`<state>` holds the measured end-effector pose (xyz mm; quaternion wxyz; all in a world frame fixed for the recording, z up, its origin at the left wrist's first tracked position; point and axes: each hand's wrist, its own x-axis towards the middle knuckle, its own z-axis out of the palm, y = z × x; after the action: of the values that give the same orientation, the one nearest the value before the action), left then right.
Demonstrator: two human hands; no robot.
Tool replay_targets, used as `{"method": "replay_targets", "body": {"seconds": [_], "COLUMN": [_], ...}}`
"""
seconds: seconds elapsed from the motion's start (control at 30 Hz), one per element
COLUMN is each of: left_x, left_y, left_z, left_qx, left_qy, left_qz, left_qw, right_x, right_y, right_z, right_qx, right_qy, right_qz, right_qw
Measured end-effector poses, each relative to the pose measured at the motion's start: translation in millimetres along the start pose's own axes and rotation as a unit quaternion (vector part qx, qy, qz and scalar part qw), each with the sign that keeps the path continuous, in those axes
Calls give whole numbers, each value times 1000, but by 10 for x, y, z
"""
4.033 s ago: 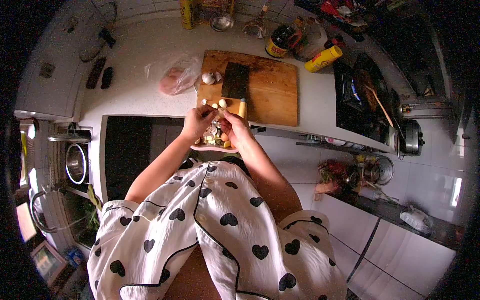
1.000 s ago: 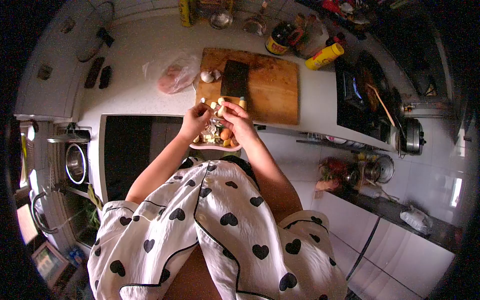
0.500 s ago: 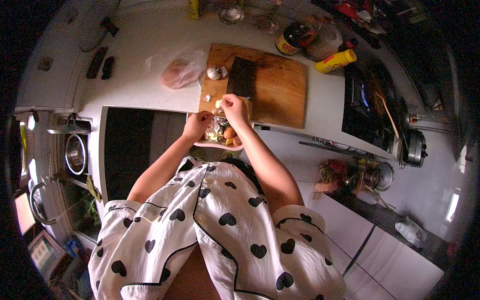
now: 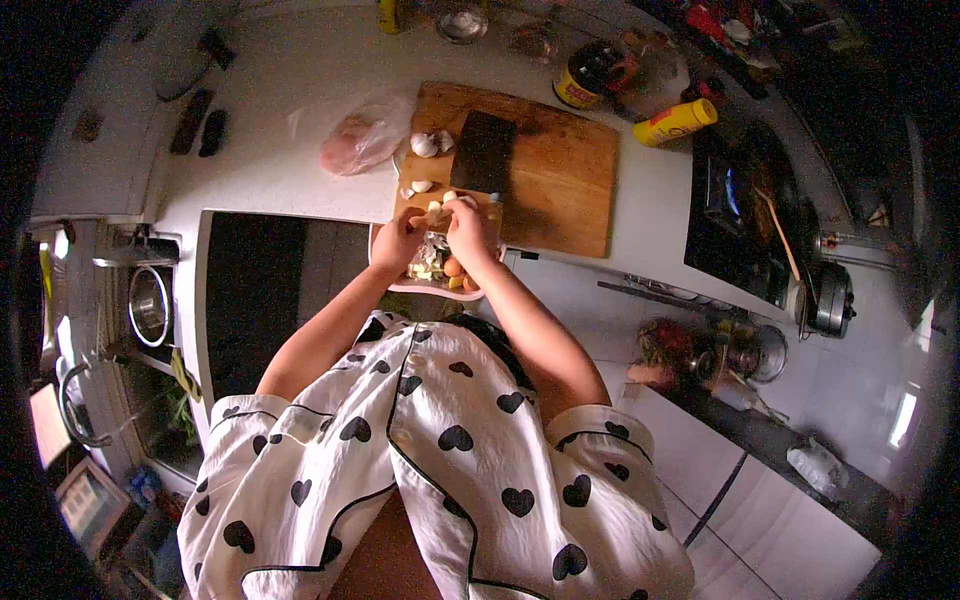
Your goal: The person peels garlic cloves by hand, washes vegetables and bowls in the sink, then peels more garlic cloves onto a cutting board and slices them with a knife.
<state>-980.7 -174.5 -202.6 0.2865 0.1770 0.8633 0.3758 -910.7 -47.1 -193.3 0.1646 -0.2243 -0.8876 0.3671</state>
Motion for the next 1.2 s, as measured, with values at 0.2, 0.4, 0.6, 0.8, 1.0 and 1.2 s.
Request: {"method": "replay_targets", "body": {"seconds": [0.2, 0.4, 0.6, 0.8, 1.0, 1.2], "left_x": [-1, -73, -87, -50, 9, 61], "left_y": [-185, -235, -40, -120, -400, -528], "left_z": [96, 62, 38, 98, 151, 100], "left_qx": [18, 31, -5, 35, -49, -324], "left_qy": [-50, -40, -47, -89, -26, -16], "left_qz": [65, 85, 55, 88, 48, -96], "left_qw": [996, 995, 997, 991, 997, 941], "right_x": [-273, -465, -406, -482, -398, 57], "right_y": [95, -56, 75, 127, -8, -256], "right_z": [145, -63, 80, 85, 147, 372], "right_qx": [-8, -69, -9, -39, 48, -26], "right_qy": [-67, -77, 13, -124, -43, -79], "right_qz": [-5, 43, 109, 151, 112, -5], "right_qw": [998, 994, 994, 980, 992, 997]}}
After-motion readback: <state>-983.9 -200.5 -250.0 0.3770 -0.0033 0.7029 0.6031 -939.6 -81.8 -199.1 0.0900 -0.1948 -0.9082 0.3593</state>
